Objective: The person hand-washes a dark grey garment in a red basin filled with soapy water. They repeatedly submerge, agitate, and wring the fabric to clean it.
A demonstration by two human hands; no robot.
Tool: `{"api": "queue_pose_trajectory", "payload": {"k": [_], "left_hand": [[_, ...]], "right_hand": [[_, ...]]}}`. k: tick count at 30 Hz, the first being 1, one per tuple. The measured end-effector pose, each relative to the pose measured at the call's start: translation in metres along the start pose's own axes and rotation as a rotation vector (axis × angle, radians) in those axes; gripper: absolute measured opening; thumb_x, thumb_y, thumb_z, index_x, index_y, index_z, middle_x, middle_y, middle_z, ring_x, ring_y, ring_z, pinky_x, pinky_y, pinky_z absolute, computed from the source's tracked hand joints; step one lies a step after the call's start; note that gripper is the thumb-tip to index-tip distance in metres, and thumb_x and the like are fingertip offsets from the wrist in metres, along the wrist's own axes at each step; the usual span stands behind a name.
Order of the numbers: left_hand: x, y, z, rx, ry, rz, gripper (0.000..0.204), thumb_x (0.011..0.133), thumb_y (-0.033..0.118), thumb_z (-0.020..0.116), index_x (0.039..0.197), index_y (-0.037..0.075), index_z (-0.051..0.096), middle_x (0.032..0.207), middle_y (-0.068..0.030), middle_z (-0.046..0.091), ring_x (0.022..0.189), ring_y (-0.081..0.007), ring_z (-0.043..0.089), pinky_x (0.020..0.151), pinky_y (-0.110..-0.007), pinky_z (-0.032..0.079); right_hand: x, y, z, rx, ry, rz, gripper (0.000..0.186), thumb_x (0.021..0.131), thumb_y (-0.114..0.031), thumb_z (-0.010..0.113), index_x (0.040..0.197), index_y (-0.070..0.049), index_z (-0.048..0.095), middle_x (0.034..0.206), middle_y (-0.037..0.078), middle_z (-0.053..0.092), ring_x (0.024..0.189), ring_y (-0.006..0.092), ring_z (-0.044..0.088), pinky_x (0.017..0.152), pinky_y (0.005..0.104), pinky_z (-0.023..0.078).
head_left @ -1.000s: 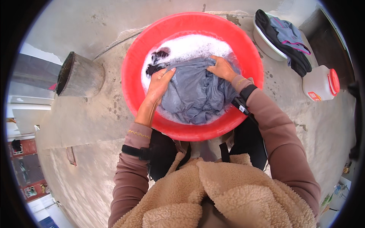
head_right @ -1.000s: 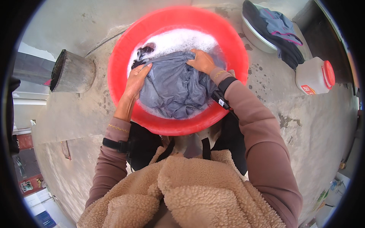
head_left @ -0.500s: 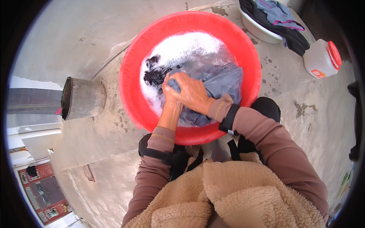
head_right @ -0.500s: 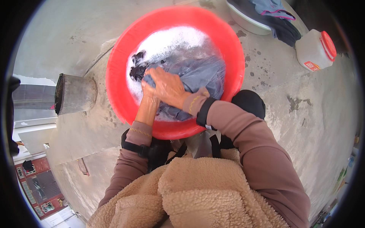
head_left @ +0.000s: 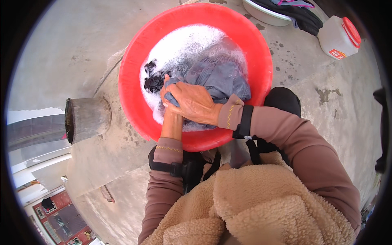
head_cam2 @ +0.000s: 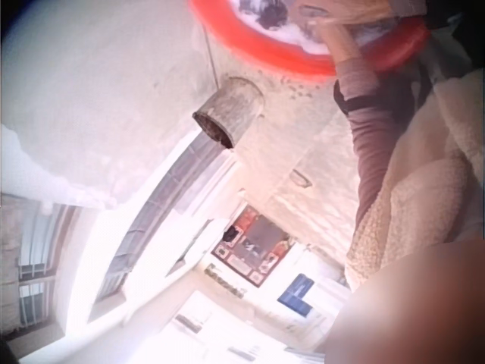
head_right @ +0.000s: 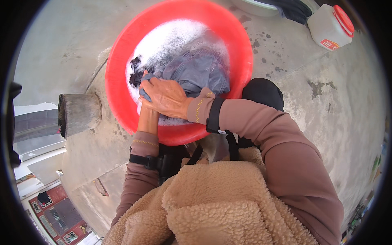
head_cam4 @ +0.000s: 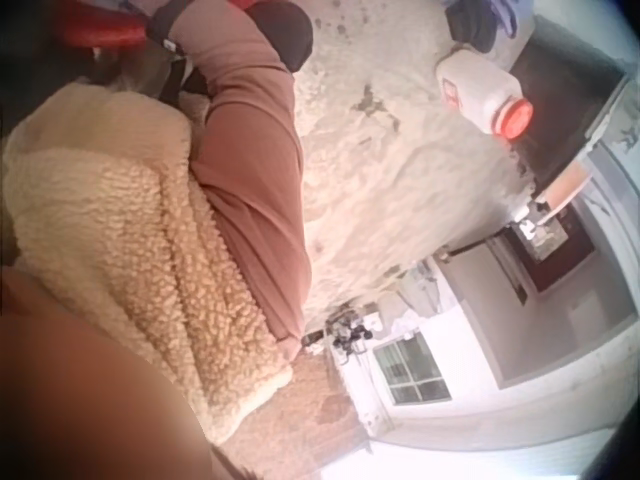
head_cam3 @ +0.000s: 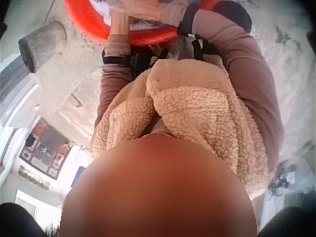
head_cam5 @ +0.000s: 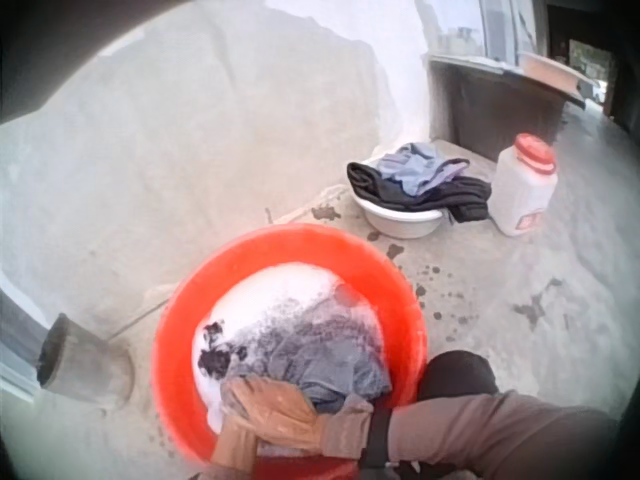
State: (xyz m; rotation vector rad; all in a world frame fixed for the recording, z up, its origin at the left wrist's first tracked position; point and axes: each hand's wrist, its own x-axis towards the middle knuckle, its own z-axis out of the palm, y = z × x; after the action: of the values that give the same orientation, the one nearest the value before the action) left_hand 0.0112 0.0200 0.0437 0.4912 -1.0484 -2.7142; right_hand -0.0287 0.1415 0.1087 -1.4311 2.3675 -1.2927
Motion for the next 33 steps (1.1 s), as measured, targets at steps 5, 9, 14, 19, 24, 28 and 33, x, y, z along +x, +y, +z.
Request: {"api": "queue_pose_trajectory", "payload": {"k": [5,9,14,19,24,28,33], "left_hand": [[-0.006,-0.025,0.012,0.051,0.276,-0.061,0.031,0.100,0.024,0.053,0.119,0.001,0.058,0.111,-0.0121,0.065,0.093,-0.0244,0.067,0.080,-0.038,0.057],[-0.006,-0.015,0.008,0.038,0.206,0.008,0.039,0.102,0.032,0.046,0.125,0.003,0.058,0.118,-0.0144,0.065,0.107,-0.0276,0.064,0.095,-0.041,0.052],[-0.009,-0.004,0.009,-0.042,0.104,-0.093,0.032,0.102,0.029,0.049,0.117,0.003,0.060,0.109,-0.0105,0.067,0.096,-0.0245,0.067,0.085,-0.038,0.056],[-0.013,0.008,0.028,-0.013,0.153,-0.175,0.057,0.101,0.047,0.047,0.126,-0.003,0.057,0.120,-0.0141,0.066,0.109,-0.0257,0.063,0.098,-0.040,0.050],[-0.017,0.041,0.028,0.077,0.085,-0.050,0.090,0.093,0.074,0.036,0.130,-0.007,0.053,0.130,-0.0178,0.059,0.122,-0.0286,0.055,0.108,-0.042,0.041],[-0.028,0.038,0.023,0.632,-0.076,0.206,0.067,0.088,0.024,0.074,0.141,-0.005,0.042,0.137,-0.0141,0.053,0.124,-0.0226,0.053,0.109,-0.035,0.037],[-0.035,0.032,0.016,0.816,-0.069,0.038,0.060,0.081,-0.001,0.074,0.135,-0.005,0.050,0.127,-0.0108,0.061,0.117,-0.0171,0.056,0.102,-0.031,0.043]], "right_hand": [[0.023,0.038,-0.005,0.030,0.182,0.426,0.041,0.090,-0.039,0.061,0.101,0.000,0.056,0.084,0.022,0.067,0.079,0.0434,0.067,0.071,0.0494,0.053],[0.005,0.027,0.004,0.034,0.260,0.236,0.040,0.093,-0.038,0.058,0.104,0.000,0.055,0.079,0.024,0.066,0.075,0.0431,0.066,0.067,0.0510,0.051],[0.005,0.032,0.008,-0.090,0.237,0.199,0.040,0.095,-0.038,0.056,0.103,0.001,0.054,0.076,0.021,0.067,0.070,0.0417,0.065,0.063,0.0516,0.051],[0.044,0.098,-0.011,-0.069,0.106,0.174,0.062,0.089,-0.055,0.060,0.118,0.000,0.061,0.102,0.025,0.069,0.103,0.0397,0.065,0.088,0.0467,0.050],[0.035,0.100,-0.036,0.294,-0.257,0.060,0.065,0.081,-0.055,0.074,0.117,-0.002,0.065,0.119,0.023,0.064,0.122,0.0363,0.055,0.105,0.0417,0.041],[0.031,0.101,-0.058,0.697,-0.148,0.491,0.049,0.076,-0.040,0.084,0.103,-0.001,0.071,0.107,0.013,0.067,0.105,0.0225,0.061,0.093,0.0321,0.046],[0.031,0.112,-0.073,0.881,0.042,0.487,0.035,0.083,-0.027,0.078,0.100,0.002,0.071,0.099,0.009,0.069,0.094,0.0155,0.064,0.084,0.0287,0.050]]}}
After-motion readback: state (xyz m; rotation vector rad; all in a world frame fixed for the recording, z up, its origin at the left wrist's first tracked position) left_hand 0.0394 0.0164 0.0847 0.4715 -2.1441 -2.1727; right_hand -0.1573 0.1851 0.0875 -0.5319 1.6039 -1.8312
